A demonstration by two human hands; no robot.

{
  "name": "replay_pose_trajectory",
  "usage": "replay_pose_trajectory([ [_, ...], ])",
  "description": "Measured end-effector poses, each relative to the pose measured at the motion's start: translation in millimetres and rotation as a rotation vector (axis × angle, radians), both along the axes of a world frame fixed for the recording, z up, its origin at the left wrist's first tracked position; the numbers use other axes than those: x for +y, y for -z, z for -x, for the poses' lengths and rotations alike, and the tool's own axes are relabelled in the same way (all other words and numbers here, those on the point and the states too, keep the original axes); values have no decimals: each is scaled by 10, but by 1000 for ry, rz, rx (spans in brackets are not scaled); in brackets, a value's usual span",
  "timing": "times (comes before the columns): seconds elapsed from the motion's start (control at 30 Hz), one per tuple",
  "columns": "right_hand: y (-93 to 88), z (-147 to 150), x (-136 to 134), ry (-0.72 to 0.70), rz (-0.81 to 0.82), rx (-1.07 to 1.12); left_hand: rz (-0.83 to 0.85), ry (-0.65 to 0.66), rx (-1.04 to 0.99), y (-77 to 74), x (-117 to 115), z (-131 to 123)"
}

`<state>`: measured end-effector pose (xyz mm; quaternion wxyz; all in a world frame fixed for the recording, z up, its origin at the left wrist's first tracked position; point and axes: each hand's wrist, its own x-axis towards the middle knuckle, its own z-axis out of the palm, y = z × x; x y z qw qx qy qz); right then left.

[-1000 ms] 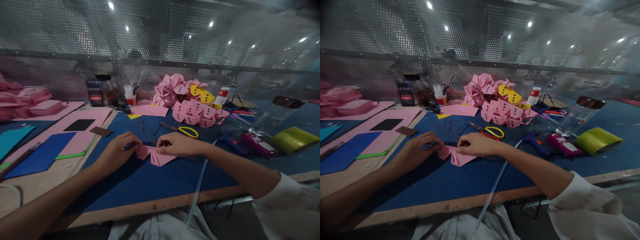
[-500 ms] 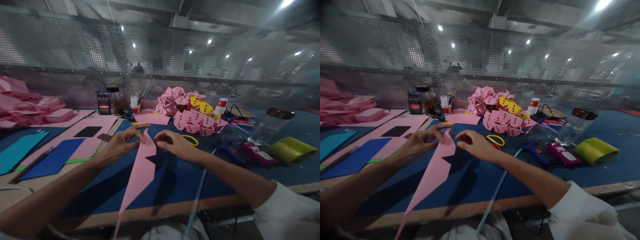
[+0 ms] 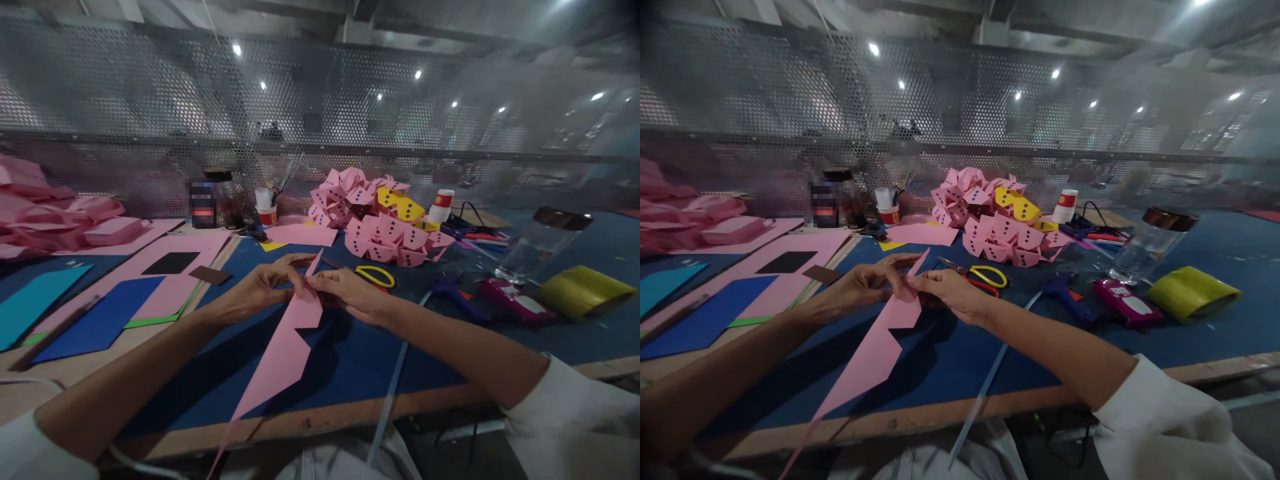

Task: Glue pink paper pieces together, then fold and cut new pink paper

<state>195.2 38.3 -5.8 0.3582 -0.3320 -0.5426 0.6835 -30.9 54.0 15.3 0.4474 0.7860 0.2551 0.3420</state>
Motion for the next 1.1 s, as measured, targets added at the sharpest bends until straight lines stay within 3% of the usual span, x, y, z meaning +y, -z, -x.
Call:
replay_pose_trajectory([
  [0.23,-47,16,-29,50,23,41,91,9,-18,24,-68,-24],
  [0.4,-59,-37,41,208,-71,106,341,-111,-162,15,-79,26],
  [0.5,-65,-96,127,317,-117,90,451,-178,-102,41,-50,98],
  [0.7,-42,-160,238,407,-174,87,409,-186,48,80,-44,178],
  [1.1,-15,-175,265,369,-215,66,304,-217,115,68,-35,173],
])
